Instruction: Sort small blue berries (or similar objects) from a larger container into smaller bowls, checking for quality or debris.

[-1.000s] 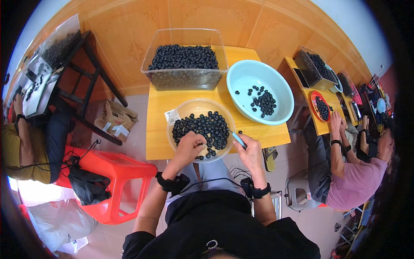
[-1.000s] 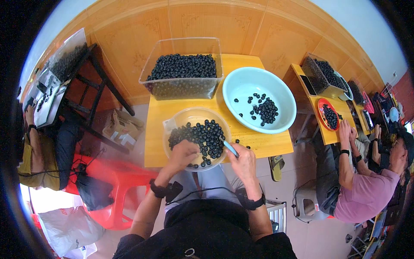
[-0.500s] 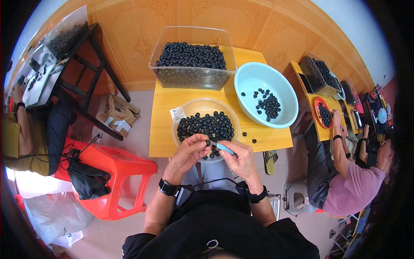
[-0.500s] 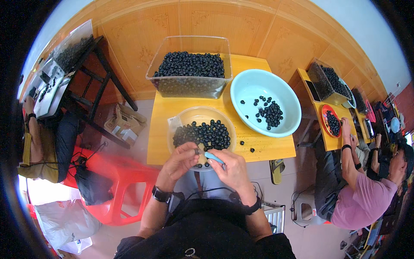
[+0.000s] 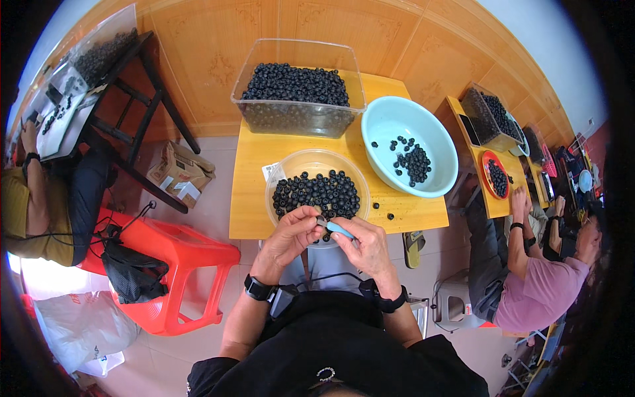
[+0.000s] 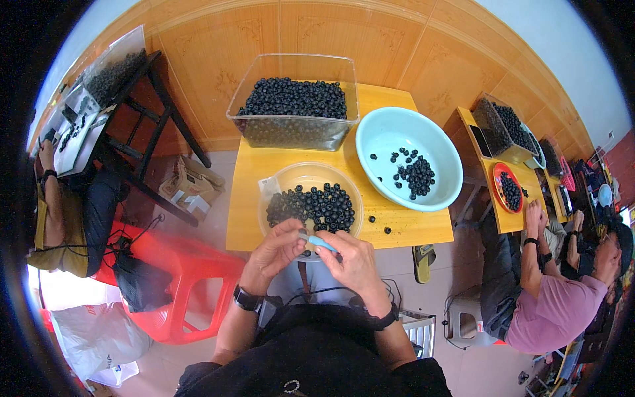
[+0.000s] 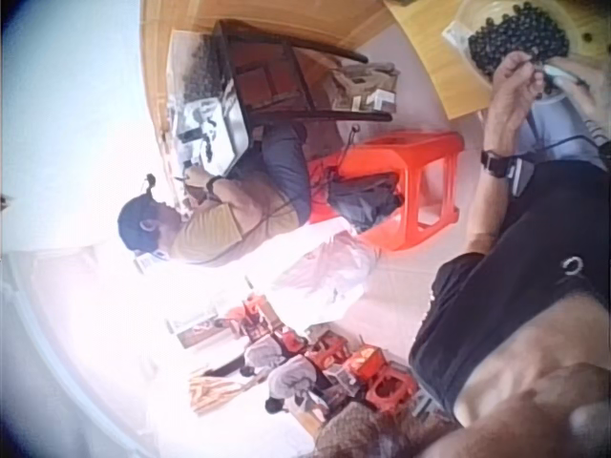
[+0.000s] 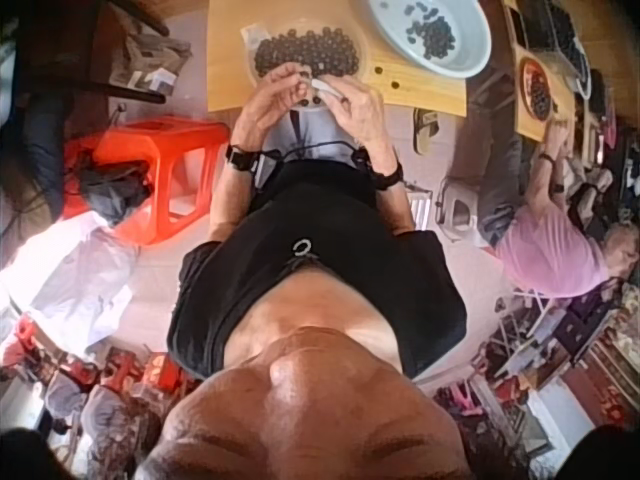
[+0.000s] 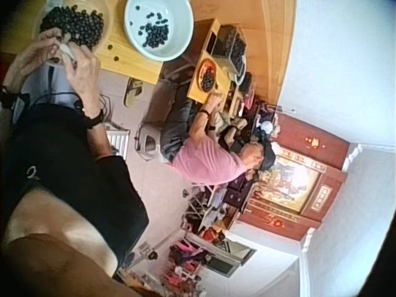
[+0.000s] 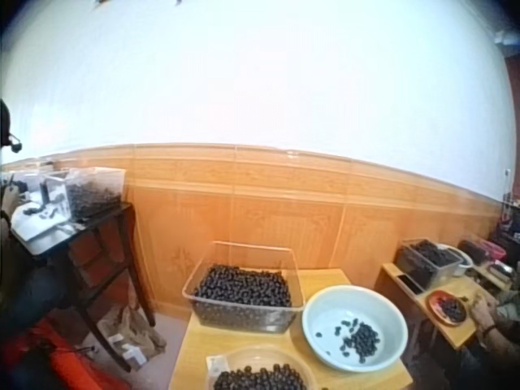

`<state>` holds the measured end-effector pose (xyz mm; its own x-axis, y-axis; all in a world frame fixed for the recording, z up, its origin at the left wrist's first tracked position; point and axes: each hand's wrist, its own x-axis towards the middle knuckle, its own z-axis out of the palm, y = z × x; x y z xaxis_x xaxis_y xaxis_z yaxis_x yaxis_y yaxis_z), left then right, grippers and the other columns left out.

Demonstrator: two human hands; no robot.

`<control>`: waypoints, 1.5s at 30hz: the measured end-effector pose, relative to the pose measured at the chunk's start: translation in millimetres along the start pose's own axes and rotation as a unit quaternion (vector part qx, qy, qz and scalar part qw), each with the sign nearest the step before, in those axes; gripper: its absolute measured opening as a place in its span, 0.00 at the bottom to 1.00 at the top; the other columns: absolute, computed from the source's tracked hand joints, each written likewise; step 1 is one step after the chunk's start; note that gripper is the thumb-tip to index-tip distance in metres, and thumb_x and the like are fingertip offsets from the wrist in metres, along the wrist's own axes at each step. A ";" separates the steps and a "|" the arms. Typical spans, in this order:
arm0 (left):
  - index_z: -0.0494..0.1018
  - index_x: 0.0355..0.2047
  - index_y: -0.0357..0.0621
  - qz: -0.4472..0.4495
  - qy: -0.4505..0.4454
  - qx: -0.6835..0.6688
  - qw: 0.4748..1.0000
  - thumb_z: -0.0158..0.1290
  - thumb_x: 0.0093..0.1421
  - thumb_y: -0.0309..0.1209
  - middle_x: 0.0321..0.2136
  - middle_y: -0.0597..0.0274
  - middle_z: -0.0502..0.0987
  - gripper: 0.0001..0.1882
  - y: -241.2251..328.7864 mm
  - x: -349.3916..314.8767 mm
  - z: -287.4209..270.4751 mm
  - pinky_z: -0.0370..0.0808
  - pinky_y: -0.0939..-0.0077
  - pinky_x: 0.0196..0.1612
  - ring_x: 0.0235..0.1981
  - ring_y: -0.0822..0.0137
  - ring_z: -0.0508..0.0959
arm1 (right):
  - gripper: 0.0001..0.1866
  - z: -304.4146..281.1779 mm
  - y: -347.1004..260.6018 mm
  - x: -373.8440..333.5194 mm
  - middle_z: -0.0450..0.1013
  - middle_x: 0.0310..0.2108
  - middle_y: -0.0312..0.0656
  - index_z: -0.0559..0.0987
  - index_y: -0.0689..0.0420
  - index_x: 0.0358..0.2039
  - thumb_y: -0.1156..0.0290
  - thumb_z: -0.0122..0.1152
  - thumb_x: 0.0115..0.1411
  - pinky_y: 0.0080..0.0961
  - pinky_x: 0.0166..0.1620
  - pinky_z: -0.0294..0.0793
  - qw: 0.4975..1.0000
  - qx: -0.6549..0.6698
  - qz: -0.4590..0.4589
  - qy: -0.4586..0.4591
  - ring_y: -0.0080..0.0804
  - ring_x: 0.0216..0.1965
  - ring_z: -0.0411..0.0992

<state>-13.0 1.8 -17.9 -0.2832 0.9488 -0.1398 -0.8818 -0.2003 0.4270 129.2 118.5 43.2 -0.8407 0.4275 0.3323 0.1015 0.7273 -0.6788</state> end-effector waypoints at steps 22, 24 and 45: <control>0.73 0.35 0.41 0.001 0.008 0.021 1.000 0.54 0.57 0.23 0.28 0.63 0.76 0.05 5.8 -0.9 3.7 0.76 0.80 0.35 0.29 0.73 0.77 | 0.11 2.1 2.6 3.6 0.69 0.19 0.41 0.78 0.57 0.37 0.71 0.62 0.52 0.27 0.22 0.67 1.000 0.020 -0.019 0.007 0.34 0.18 0.69; 0.73 0.35 0.41 0.007 0.014 0.016 1.000 0.54 0.57 0.23 0.28 0.63 0.76 0.05 6.6 -1.4 4.4 0.76 0.80 0.35 0.28 0.73 0.77 | 0.11 3.7 4.4 4.8 0.69 0.20 0.41 0.79 0.57 0.37 0.71 0.62 0.52 0.27 0.21 0.67 1.000 0.010 -0.022 0.004 0.34 0.17 0.69; 0.70 0.36 0.42 0.013 -0.008 0.029 0.999 0.54 0.56 0.22 0.30 0.61 0.76 0.07 7.7 -5.7 11.2 0.75 0.82 0.34 0.29 0.73 0.76 | 0.11 -4.2 -4.9 18.4 0.75 0.26 0.45 0.79 0.59 0.36 0.73 0.63 0.50 0.24 0.24 0.69 0.990 0.136 0.041 -0.002 0.32 0.19 0.71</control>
<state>-14.0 -2.3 -3.7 -0.2988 0.9474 -0.1150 -0.8510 -0.2100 0.4814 115.4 125.1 55.4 -0.8375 0.4768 0.2670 0.0231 0.5190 -0.8544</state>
